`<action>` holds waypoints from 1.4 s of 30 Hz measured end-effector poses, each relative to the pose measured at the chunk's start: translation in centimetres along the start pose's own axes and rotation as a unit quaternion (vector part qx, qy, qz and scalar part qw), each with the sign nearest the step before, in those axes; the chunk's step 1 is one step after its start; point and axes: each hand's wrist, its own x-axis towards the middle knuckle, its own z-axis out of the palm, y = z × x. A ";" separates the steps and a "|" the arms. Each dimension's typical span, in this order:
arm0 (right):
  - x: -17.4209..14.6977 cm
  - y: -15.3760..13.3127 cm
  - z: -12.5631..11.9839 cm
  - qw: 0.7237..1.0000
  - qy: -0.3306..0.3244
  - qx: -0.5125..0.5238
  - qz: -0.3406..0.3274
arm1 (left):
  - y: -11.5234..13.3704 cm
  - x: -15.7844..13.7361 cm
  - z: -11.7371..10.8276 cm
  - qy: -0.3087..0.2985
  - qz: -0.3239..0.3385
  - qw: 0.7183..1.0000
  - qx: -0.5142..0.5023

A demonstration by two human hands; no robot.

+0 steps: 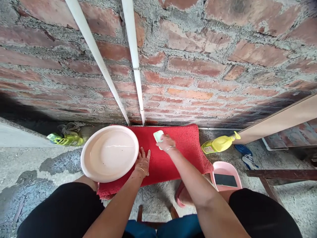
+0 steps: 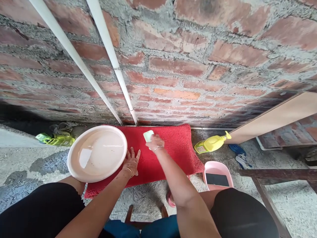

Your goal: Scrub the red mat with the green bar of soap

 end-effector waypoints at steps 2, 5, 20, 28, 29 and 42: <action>0.8 -3.7 1.2 0.998 -0.006 -0.016 -0.058 | 0.0 0.0 0.0 -0.004 0.000 1.000 0.003; 1.8 -5.2 1.8 0.995 -0.011 -0.038 -0.089 | -0.1 0.2 0.1 -0.003 0.005 1.000 -0.008; -0.2 20.6 -5.6 0.955 0.052 -0.033 0.290 | 0.0 0.2 0.2 -0.003 0.005 1.000 0.005; 1.5 6.1 -3.1 0.997 0.032 -0.013 0.071 | 0.1 0.2 0.2 -0.002 0.006 1.000 -0.009; 1.8 3.3 -2.4 0.999 0.020 -0.017 0.036 | 0.1 0.2 0.1 -0.005 0.008 1.000 -0.011; 5.8 -2.4 -1.6 0.997 -0.022 -0.057 -0.053 | 0.1 0.1 0.0 -0.002 0.004 1.000 0.000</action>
